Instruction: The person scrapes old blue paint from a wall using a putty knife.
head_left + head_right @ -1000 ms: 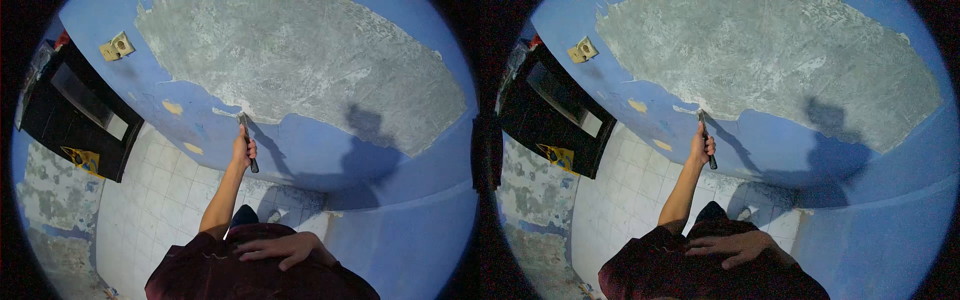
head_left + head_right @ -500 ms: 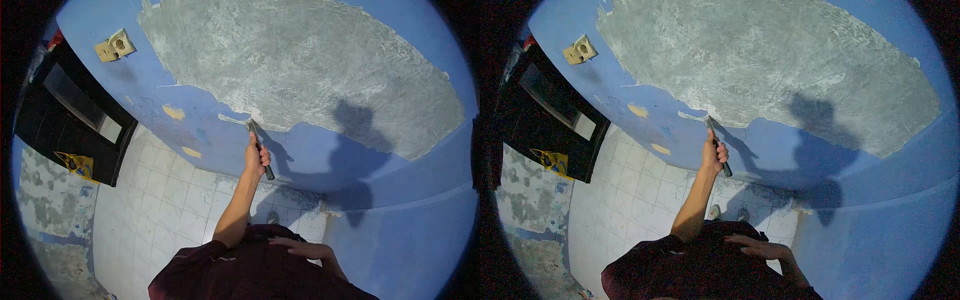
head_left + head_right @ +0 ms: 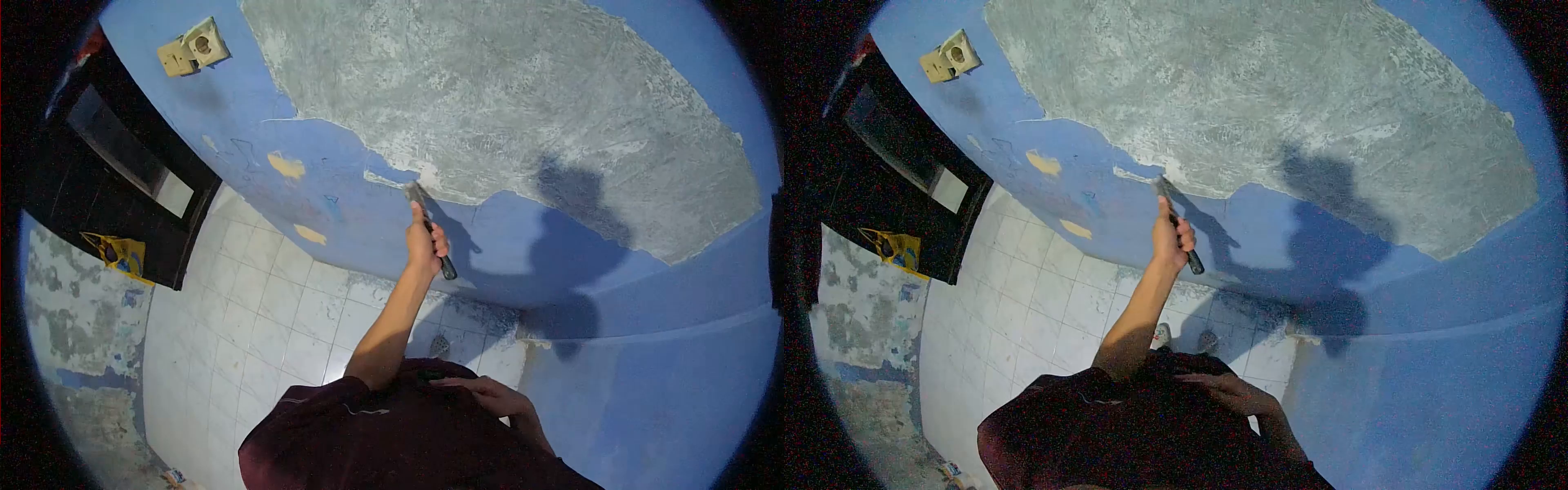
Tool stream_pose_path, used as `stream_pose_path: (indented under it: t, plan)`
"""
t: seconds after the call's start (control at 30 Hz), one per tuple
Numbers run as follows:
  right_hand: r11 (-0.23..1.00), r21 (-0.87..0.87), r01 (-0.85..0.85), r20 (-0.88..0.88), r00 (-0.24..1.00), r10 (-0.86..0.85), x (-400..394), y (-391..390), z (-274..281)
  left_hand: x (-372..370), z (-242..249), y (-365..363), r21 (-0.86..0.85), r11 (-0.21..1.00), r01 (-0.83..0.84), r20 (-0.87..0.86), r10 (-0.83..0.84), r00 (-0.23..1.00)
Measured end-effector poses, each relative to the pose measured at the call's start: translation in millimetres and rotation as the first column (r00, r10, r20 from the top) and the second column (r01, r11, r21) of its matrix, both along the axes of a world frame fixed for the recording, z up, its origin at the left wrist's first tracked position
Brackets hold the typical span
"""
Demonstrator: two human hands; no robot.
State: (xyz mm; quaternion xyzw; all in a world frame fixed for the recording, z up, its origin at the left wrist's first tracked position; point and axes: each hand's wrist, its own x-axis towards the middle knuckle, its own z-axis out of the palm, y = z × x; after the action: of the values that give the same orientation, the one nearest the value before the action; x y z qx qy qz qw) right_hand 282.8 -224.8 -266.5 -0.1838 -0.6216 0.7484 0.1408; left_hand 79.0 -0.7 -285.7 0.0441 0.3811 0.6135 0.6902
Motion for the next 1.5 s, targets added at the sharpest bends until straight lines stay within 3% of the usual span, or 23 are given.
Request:
stream_pose_path:
  t: [0.07,0.1,0.17,0.2,0.27,0.37,0.4,0.43,0.53,0.6,0.63,0.7,0.73,0.77,0.87,1.0,1.3,1.37,1.5]
  plan:
    - [0.976,-0.057,0.209,0.063,0.977,-0.205,15.9,-1.9,-12.9,-5.4,2.9,3.2,0.054,0.998,-0.014,0.035,0.012,0.999]
    - [0.909,-0.13,0.395,-0.081,0.91,-0.407,23.0,-0.5,-16.7,-1.0,3.3,1.5,0.053,0.998,-0.016,0.035,0.014,0.999]
    - [0.815,-0.133,0.564,-0.063,0.816,-0.575,44.3,-0.5,-32.4,8.7,2.6,-3.0,-0.015,0.996,0.084,-0.038,-0.085,0.996]
    - [0.82,-0.134,0.556,-0.065,0.821,-0.567,53.9,-1.6,-36.6,5.6,-2.5,-2.4,-0.012,0.994,0.108,-0.028,-0.108,0.994]
    - [0.707,-0.096,0.7,0.136,0.713,-0.688,67.4,-6.6,-41.8,0.6,1.0,-4.2,-0.01,0.995,0.097,-0.021,-0.097,0.995]
    - [0.695,-0.165,0.7,0.042,0.709,-0.704,82.8,-18.5,-62.8,7.4,-2.5,-4.9,-0.012,0.993,0.115,0.004,-0.115,0.993]
    - [0.677,-0.276,0.682,0.082,0.719,-0.69,88.4,-23.8,-67.2,9.6,-5.8,-4.7,-0.023,0.99,0.142,0.017,-0.142,0.99]
    - [0.642,-0.19,0.743,0.164,0.668,-0.726,93.3,-26.2,-71.3,6.5,-1.7,-5.0,-0.024,0.99,0.139,0.017,-0.139,0.99]
    - [0.546,-0.195,0.814,0.209,0.579,-0.788,110.9,-41.3,-85.0,4.9,6.0,-2.1,-0.036,0.995,0.093,0.029,-0.092,0.995]
    - [0.499,-0.039,0.866,0.388,0.473,-0.791,125.1,-59.8,-125.8,12.4,0.4,-3.6,-0.04,0.996,0.083,0.006,-0.082,0.997]
    - [0.496,-0.042,0.868,0.389,0.471,-0.791,129.4,-74.1,-152.9,12.3,-0.5,-4.5,-0.043,0.995,0.086,0.004,-0.086,0.996]
    - [0.469,-0.218,0.856,0.34,0.517,-0.785,140.4,-108.7,-214.3,12.9,-0.5,-5.1,-0.056,0.988,0.142,0.031,-0.141,0.99]
    - [0.692,0.444,0.569,0.335,0.611,-0.717,152.7,-130.9,-250.8,10.1,5.4,-7.7,-0.016,0.993,0.117,0.022,-0.116,0.993]
    - [0.513,0.858,-0.037,0.406,0.66,-0.632,151.2,-137.6,-253.0,8.8,5.2,-7.1,-0.02,0.993,0.118,0.023,-0.117,0.993]
    - [0.573,0.819,-0.035,0.449,0.661,-0.601,162.5,-136.9,-257.4,8.0,6.0,-4.7,-0.011,0.998,0.067,0.042,-0.067,0.997]
    - [0.672,0.74,-0.023,0.521,0.651,-0.552,168.8,-129.2,-258.2,5.9,7.6,-5.1,-0.017,0.99,0.138,0.046,-0.137,0.989]
    - [0.846,0.532,0.03,0.661,0.611,-0.436,156.6,-96.4,-210.3,9.6,10.1,-2.2,0.01,0.99,0.144,0.013,-0.144,0.989]
    - [0.877,0.478,0.046,0.68,0.612,-0.403,144.1,-87.0,-199.4,20.2,15.1,-2.0,-0.047,0.999,0.02,0.021,-0.019,1.0]
    - [0.924,0.377,0.07,0.724,0.599,-0.341,133.2,-63.5,-170.8,14.6,18.0,-1.0,-0.015,0.998,0.062,0.032,-0.061,0.998]
